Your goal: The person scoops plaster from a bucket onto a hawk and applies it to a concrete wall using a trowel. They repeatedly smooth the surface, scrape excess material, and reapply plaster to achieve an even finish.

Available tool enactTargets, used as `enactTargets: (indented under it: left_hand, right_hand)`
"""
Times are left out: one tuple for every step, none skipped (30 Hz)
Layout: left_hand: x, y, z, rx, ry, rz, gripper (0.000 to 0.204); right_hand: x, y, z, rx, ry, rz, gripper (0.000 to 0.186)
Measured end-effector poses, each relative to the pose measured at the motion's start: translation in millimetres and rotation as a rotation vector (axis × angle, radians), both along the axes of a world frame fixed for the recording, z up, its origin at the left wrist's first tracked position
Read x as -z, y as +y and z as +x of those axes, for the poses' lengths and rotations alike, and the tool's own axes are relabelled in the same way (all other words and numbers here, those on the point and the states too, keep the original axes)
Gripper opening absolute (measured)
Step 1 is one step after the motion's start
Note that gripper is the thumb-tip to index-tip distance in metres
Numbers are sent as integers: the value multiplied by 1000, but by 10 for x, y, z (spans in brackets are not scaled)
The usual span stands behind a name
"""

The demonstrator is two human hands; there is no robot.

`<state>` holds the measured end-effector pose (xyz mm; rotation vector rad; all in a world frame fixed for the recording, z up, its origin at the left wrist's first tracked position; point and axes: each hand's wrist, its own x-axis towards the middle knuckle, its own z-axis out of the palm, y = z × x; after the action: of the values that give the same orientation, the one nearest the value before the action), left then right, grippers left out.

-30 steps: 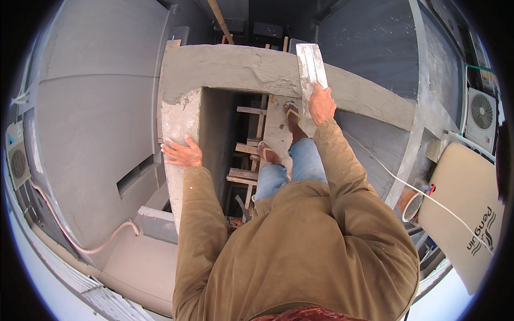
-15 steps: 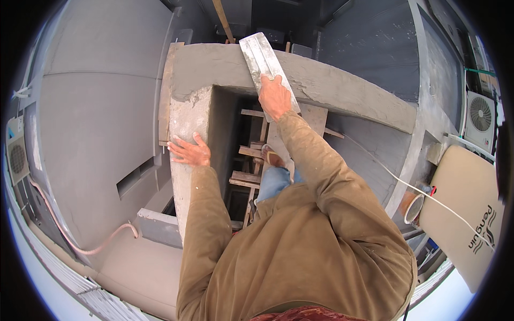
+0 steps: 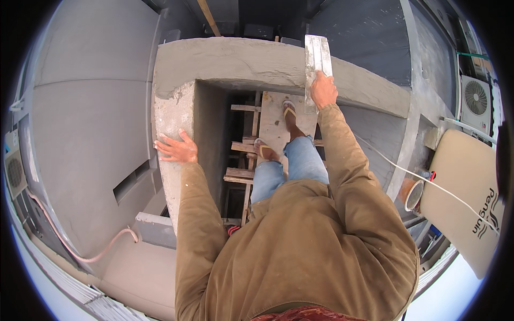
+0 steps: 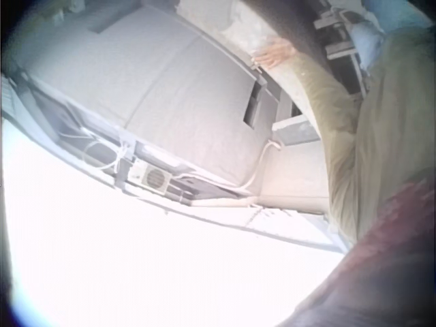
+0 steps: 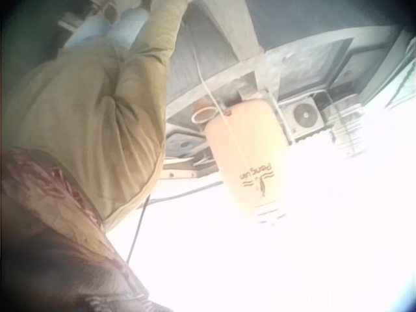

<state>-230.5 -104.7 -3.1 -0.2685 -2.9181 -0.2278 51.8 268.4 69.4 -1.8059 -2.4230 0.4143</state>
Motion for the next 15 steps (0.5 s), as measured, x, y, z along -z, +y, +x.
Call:
enactTargets:
  left_hand:
    - [-18, 7, 0, -9, -24, 5, 83]
    - [-28, -8, -5, -13, -24, 7, 83]
    - [-18, -17, -11, -15, -26, 10, 83]
    - [-12, -22, -16, -17, -29, 13, 83]
    - [1, -20, -15, -25, -24, 0, 84]
    - [9, -11, -13, -24, -27, 0, 84]
    - [15, -1, -6, -23, -29, -1, 84]
    - [4, 14, -13, -17, -28, -4, 84]
    - [24, 4, -23, -37, -22, -36, 83]
    - [30, -15, -39, -46, -23, -37, 83]
    - [27, -22, -38, -50, -29, -40, 82]
    - [35, -43, -34, -58, -28, -43, 82]
    - [27, -81, -30, -62, -29, -50, 82]
    - [35, -44, -30, -54, -28, -53, 83]
    - [53, -62, -53, -57, -21, -54, 83]
  right_hand:
    - [31, 92, 172, 24, -18, 9, 27]
    - [46, 159, 328, 34, -30, 6, 29]
    - [56, 222, 495, 45, -45, 5, 30]
    - [75, 291, 657, 57, -60, 4, 32]
    - [143, 368, 826, 47, -59, 18, 35]
    - [153, 420, 949, 56, -75, 19, 35]
    - [153, 463, 1070, 65, -91, 19, 35]
    - [159, 522, 1191, 78, -103, 18, 35]
    - [171, 588, 1316, 99, -114, 20, 35]
    - [180, 660, 1446, 121, -124, 21, 35]
    - [191, 719, 1627, 148, -139, 21, 34]
    - [221, 798, 1816, 169, -146, 21, 35]
    - [256, 891, 2038, 189, -153, 20, 35]
    - [264, 990, 2311, 218, -162, 24, 36]
    - [282, 1096, 2538, 224, -201, 62, 34]
